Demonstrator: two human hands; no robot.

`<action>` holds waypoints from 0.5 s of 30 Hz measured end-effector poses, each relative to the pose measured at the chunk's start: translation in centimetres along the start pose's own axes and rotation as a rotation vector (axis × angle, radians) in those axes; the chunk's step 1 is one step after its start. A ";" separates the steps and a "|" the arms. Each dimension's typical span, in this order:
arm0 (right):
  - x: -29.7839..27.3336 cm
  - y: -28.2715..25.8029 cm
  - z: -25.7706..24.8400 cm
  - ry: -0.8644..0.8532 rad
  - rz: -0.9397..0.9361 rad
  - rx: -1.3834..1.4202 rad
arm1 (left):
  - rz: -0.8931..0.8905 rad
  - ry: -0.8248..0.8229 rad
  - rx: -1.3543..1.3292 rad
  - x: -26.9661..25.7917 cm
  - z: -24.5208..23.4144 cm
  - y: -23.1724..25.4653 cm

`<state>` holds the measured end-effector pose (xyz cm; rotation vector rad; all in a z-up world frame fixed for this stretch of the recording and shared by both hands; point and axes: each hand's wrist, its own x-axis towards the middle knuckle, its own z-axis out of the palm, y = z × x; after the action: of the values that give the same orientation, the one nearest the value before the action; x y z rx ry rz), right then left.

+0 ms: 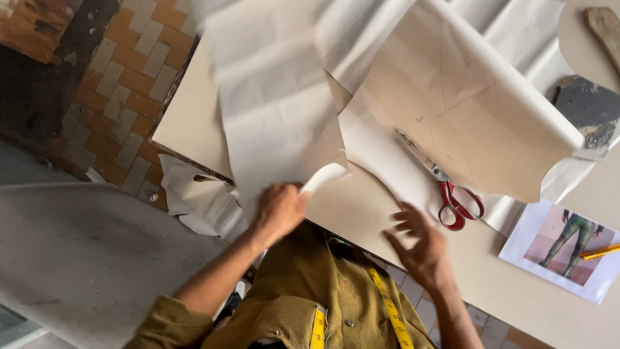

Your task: The person cuts a large piece of white fabric using shears, following pencil markings. They fold and reposition the fabric multiple times, then use a pencil to trace additional lines on the material.

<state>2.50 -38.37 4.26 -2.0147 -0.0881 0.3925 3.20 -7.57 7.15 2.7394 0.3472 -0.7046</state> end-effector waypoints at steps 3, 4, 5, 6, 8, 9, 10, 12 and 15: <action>-0.2 -0.5 3.1 -0.206 0.121 0.336 | 0.440 -0.129 -0.424 2.0 2.3 2.0; -0.3 -0.4 3.7 -0.210 0.094 0.402 | 0.695 -0.074 -0.520 3.2 2.5 2.3; 0.0 -0.2 4.2 -0.164 0.088 0.456 | 0.774 -0.042 -0.312 5.1 2.4 2.7; 0.4 -0.1 4.7 -0.116 0.082 0.509 | 0.849 -0.008 -0.102 6.9 2.1 2.8; 1.1 0.0 5.0 -0.036 0.108 0.560 | 0.845 0.126 0.469 9.9 1.1 2.5; 1.4 0.1 5.1 -0.010 0.138 0.557 | 0.838 0.138 0.443 10.8 0.9 2.2; 1.6 0.1 5.1 0.017 0.167 0.553 | 0.830 0.150 0.418 11.3 0.7 1.9; 2.2 -0.1 5.3 0.104 0.145 0.416 | 0.807 0.182 0.401 11.6 0.7 1.8; 3.5 -0.8 5.9 0.270 0.229 0.203 | 0.774 0.225 0.407 10.6 0.7 1.7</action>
<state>4.05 -32.13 1.68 -1.8622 0.3400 0.2575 12.45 -7.65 1.65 2.9614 -0.8662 -0.2671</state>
